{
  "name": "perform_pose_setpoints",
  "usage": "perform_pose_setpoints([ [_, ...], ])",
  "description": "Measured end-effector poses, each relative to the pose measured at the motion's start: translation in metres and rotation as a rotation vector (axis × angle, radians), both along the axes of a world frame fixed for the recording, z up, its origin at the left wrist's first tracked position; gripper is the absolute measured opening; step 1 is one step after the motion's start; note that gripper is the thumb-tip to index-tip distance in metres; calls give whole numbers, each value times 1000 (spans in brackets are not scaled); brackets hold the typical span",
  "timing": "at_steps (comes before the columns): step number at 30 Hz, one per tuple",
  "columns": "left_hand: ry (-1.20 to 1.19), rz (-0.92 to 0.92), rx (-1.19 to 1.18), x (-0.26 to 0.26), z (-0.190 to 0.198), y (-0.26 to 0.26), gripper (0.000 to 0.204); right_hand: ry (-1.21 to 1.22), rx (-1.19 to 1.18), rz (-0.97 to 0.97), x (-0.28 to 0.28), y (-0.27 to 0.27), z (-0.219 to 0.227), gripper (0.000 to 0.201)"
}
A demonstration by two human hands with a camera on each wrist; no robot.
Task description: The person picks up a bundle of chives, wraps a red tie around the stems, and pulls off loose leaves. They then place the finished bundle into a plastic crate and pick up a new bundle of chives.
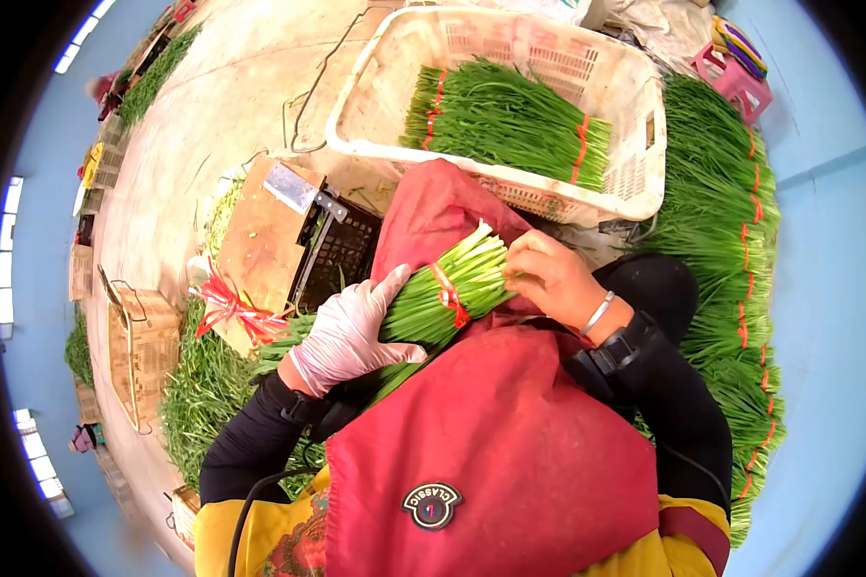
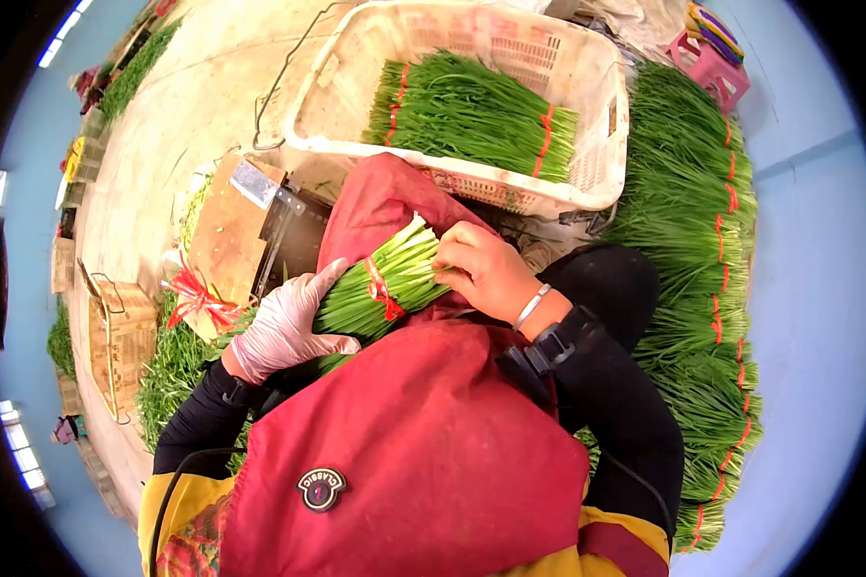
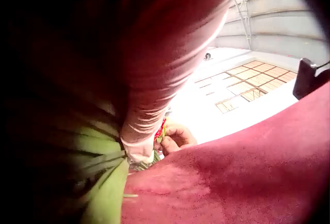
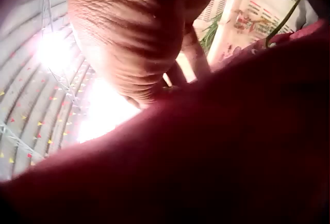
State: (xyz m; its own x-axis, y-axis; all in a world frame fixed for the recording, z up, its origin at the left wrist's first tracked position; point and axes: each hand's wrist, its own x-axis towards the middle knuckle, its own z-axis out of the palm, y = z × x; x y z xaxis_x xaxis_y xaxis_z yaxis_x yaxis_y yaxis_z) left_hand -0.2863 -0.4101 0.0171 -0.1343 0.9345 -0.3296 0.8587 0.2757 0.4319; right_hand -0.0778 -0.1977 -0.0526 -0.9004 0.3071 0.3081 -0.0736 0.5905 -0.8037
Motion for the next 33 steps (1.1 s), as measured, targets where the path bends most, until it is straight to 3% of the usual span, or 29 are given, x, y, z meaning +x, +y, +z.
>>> perform_pose_setpoints([
  [5,-5,60,-87,1,7,4,101,104,126,-45,-7,1,-10,19],
  [9,-139,139,-97,-2,7,2,102,164,205,-69,-19,6,-5,21],
  [11,-158,143,-72,-2,5,-1,102,49,-84,-103,-18,0,-4,18],
  [16,-90,95,-143,-1,16,3,102,-50,-5,-97,-9,-3,-3,24],
  [21,-108,48,-159,-7,17,5,103,-5,186,-111,-11,-5,5,23],
  [26,-157,106,-203,-12,21,9,98,123,203,-119,-24,0,1,23],
  [27,-149,72,-109,-16,15,4,99,121,214,-115,-27,1,1,23],
  [33,-130,4,-72,-22,13,3,97,-43,-46,21,-22,6,11,29],
])
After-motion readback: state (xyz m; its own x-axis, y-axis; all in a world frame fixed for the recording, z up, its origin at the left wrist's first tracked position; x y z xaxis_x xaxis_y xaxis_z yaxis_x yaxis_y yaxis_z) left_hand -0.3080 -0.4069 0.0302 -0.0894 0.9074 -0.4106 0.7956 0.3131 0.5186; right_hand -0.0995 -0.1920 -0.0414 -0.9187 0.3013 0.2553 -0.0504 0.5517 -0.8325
